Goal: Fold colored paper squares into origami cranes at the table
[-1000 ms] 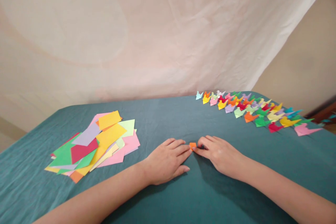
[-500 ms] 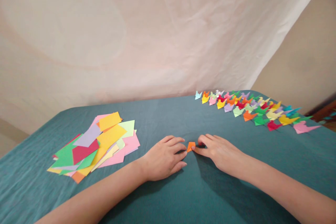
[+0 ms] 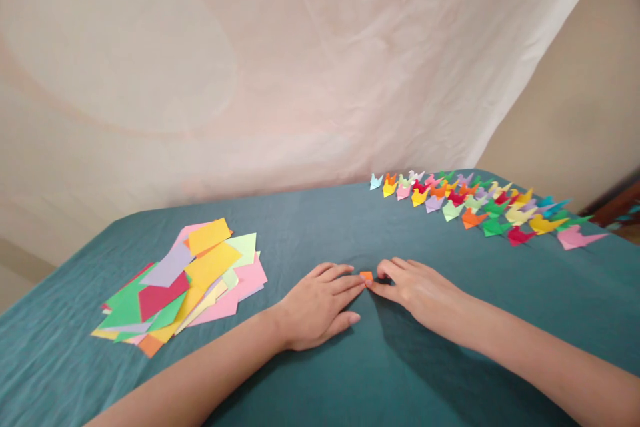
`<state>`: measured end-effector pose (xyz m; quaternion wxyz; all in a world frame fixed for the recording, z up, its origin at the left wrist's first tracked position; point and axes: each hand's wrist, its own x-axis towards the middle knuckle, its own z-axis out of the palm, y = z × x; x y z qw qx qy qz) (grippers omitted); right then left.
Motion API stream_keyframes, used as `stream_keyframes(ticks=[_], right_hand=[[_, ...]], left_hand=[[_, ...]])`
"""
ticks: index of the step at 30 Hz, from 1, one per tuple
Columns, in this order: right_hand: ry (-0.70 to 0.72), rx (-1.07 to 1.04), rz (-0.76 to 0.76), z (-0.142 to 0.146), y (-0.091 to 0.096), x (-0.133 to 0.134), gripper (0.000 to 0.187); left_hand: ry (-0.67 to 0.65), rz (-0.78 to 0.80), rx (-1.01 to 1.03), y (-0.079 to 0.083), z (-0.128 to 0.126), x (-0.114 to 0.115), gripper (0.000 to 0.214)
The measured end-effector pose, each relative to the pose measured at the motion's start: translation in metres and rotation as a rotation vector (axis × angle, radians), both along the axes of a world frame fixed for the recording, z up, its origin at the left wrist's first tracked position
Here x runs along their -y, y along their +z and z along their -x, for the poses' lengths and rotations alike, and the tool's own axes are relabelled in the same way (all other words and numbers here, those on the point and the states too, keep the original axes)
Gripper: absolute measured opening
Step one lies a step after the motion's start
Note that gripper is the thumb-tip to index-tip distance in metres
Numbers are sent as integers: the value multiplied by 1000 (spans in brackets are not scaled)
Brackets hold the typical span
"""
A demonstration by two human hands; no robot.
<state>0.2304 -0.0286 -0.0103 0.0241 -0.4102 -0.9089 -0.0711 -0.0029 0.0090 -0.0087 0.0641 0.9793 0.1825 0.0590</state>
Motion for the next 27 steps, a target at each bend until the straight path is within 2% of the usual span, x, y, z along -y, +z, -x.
stream_keyframes(ticks=[7, 12, 16, 21, 24, 27], right_hand=[[-28, 19, -64, -2, -3, -3, 20], [-37, -13, -32, -4, -8, -2, 22], [-56, -90, 62, -9, -7, -1, 31], [-57, -174, 148, -12, 5, 3, 50], [-40, -109, 95, -6, 7, 7, 51], [-66, -41, -19, 4, 1, 10, 39]], left_hand=[[-7, -52, -42, 2, -2, 2, 50], [2, -124, -35, 8, -8, 4, 45], [43, -164, -50, 15, -15, 11, 39], [157, -209, -28, 14, -15, 22, 38], [199, -219, -15, 12, -14, 27, 38], [226, -214, -5, 11, -14, 29, 37]])
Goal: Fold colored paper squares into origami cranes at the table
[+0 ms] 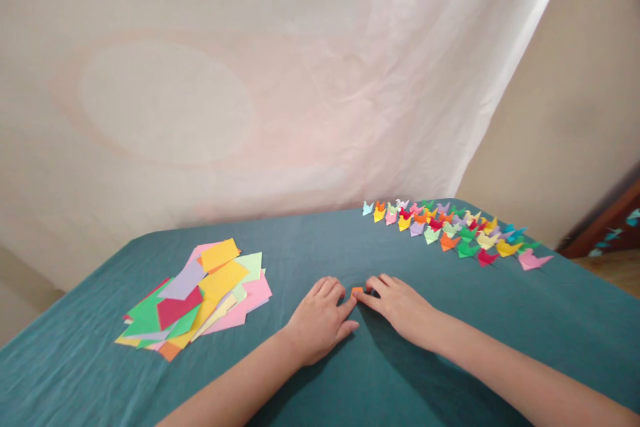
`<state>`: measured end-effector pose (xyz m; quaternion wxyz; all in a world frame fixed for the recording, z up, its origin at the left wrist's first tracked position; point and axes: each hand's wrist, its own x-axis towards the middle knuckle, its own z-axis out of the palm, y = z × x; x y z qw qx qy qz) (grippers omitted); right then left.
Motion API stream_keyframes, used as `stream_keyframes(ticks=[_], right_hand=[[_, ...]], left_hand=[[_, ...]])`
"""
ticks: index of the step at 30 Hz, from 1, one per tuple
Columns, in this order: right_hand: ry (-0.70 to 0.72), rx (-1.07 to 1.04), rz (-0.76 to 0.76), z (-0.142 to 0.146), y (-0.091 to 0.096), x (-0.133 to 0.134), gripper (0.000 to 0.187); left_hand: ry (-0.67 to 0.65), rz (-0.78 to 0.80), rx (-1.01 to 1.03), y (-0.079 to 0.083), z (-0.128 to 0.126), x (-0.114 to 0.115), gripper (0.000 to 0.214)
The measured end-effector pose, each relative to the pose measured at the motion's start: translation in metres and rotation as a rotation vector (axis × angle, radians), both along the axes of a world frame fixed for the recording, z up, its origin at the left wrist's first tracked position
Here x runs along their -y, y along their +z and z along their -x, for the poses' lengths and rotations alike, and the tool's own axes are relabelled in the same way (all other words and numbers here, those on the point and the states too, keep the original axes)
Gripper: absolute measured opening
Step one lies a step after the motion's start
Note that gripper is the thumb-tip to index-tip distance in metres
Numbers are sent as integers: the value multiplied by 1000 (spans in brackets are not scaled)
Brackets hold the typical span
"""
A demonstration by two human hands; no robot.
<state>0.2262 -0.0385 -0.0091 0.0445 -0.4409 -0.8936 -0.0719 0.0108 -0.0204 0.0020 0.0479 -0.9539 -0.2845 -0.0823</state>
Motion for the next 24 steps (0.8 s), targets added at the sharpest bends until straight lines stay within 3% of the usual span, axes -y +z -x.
stream_keyframes(ticks=[12, 20, 24], right_hand=[[-64, 127, -90, 4, -6, -5, 35], [-79, 160, -36, 10, -7, -6, 39], [-30, 45, 79, -3, -2, -15, 42]], left_hand=[[15, 32, 53, -5, 7, 5, 32], [-21, 87, 74, -7, 10, -1, 28], [-81, 123, 129, -9, 13, -7, 26]])
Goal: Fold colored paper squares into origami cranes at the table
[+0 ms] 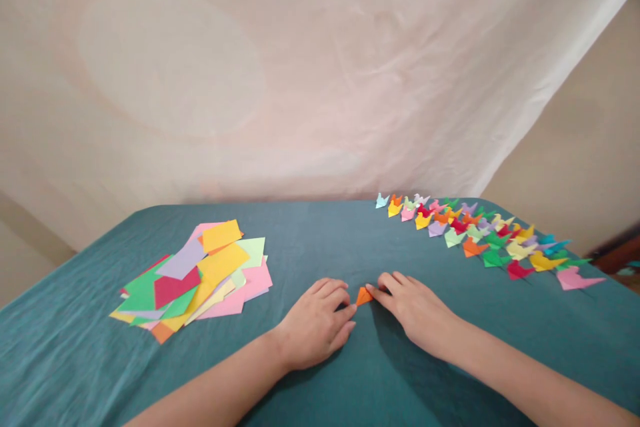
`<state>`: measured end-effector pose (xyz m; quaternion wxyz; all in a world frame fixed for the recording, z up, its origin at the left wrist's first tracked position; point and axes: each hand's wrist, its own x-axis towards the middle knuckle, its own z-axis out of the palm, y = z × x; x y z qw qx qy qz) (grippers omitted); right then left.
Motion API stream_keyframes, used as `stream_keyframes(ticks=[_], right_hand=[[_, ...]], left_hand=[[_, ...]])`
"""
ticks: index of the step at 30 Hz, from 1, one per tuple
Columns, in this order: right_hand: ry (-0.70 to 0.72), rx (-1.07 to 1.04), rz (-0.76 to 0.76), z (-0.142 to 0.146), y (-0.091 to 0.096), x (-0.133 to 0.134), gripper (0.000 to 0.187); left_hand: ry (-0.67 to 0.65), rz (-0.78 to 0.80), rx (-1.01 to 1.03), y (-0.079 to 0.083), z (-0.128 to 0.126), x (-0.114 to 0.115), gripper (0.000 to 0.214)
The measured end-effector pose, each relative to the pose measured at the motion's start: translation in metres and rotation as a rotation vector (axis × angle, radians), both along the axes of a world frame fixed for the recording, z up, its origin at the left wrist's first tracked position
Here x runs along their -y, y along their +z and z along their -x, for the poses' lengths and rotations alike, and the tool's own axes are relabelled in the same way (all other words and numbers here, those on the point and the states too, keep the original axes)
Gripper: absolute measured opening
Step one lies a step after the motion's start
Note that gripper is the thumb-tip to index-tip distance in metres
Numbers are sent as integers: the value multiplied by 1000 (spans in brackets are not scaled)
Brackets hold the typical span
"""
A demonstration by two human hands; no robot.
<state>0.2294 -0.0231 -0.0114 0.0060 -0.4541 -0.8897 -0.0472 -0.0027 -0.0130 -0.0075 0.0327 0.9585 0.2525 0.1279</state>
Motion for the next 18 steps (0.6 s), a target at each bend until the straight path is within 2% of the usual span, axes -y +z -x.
stream_keyframes(ticks=[4, 8, 13, 18], right_hand=[[-3, -297, 200, -12, 4, -17, 42], [-87, -517, 283, -3, 0, -25, 19], [-170, -536, 233, 17, -5, -21, 18], [-239, -549, 197, 25, -7, -17, 17]], left_hand=[[2, 56, 42, -2, 2, -4, 27], [58, 93, 70, -3, 1, -3, 27], [69, 129, 98, -3, 0, -2, 27], [90, 147, 122, -6, -2, -2, 25]])
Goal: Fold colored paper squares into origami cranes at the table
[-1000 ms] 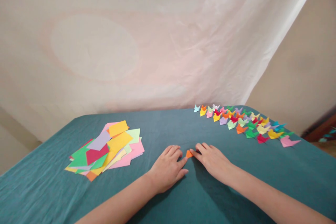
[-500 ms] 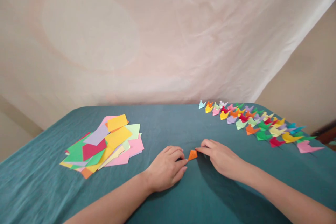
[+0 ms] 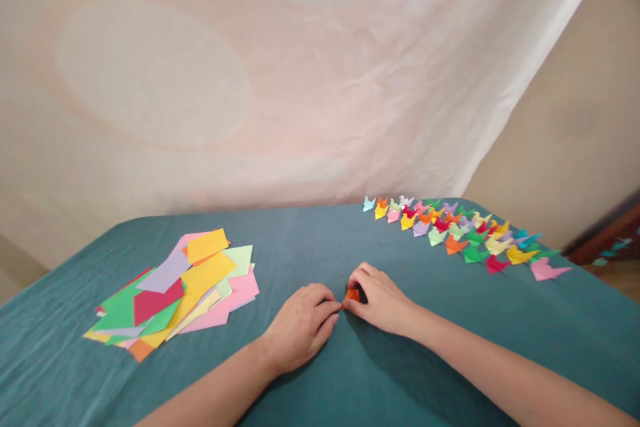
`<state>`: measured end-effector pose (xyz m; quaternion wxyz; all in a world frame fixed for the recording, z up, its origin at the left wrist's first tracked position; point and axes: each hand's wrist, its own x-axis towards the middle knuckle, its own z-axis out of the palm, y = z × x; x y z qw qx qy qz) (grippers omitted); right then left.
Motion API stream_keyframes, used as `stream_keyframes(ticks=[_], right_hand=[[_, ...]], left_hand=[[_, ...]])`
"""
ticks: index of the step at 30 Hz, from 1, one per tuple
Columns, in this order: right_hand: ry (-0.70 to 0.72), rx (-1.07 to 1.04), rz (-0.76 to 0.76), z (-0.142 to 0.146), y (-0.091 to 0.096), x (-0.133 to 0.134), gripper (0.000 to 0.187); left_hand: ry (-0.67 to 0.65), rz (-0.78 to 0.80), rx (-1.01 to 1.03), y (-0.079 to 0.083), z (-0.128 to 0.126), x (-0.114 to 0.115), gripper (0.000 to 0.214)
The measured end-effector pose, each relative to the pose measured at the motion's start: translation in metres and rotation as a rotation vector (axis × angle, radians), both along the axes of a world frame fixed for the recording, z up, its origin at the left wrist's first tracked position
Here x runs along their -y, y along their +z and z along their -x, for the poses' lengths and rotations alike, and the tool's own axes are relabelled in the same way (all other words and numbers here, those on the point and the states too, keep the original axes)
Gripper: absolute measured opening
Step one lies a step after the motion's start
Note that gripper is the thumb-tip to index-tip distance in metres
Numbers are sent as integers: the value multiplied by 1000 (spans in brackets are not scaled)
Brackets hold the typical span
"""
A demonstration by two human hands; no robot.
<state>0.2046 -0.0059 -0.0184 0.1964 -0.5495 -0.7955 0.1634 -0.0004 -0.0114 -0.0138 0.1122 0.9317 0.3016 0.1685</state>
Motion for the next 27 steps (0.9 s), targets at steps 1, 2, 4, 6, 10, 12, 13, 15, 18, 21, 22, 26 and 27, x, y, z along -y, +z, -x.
stream_keyframes(ticks=[1, 2, 4, 6, 10, 12, 13, 15, 18, 21, 22, 26, 27], right_hand=[[-16, -30, -3, 0, -1, 1, 16], [-31, -87, 1, 0, -3, 2, 16], [-55, -271, 42, -1, -7, 3, 15], [-30, -452, 147, -3, -12, 3, 13], [21, -562, 220, -6, -14, 2, 17], [31, -599, 228, -6, -10, 2, 18], [39, -619, 233, -5, -8, 3, 17], [61, -693, 261, -3, -6, 5, 20], [51, -828, 295, -1, -8, 7, 26], [34, -910, 280, -1, -13, 7, 25], [43, -927, 275, -1, -14, 8, 25], [83, -906, 270, -1, -15, 12, 28], [84, -875, 265, 0, -15, 14, 27]], left_hand=[[7, 2, 10, -1, -1, 0, 25], [14, 6, 24, -1, -1, 0, 25], [38, 19, 64, -2, -2, 0, 24], [65, 35, 119, -2, -3, 0, 23], [132, 131, 187, 3, -9, 1, 26], [145, 192, 168, 8, -15, 1, 27], [146, 221, 156, 10, -18, 1, 25], [148, 277, 148, 14, -23, -1, 20], [166, 359, 176, 13, -28, -6, 18], [191, 464, 269, 7, -28, -10, 21], [206, 494, 313, 4, -28, -11, 23], [248, 592, 505, -5, -27, -12, 27], [253, 605, 543, -6, -27, -11, 28]])
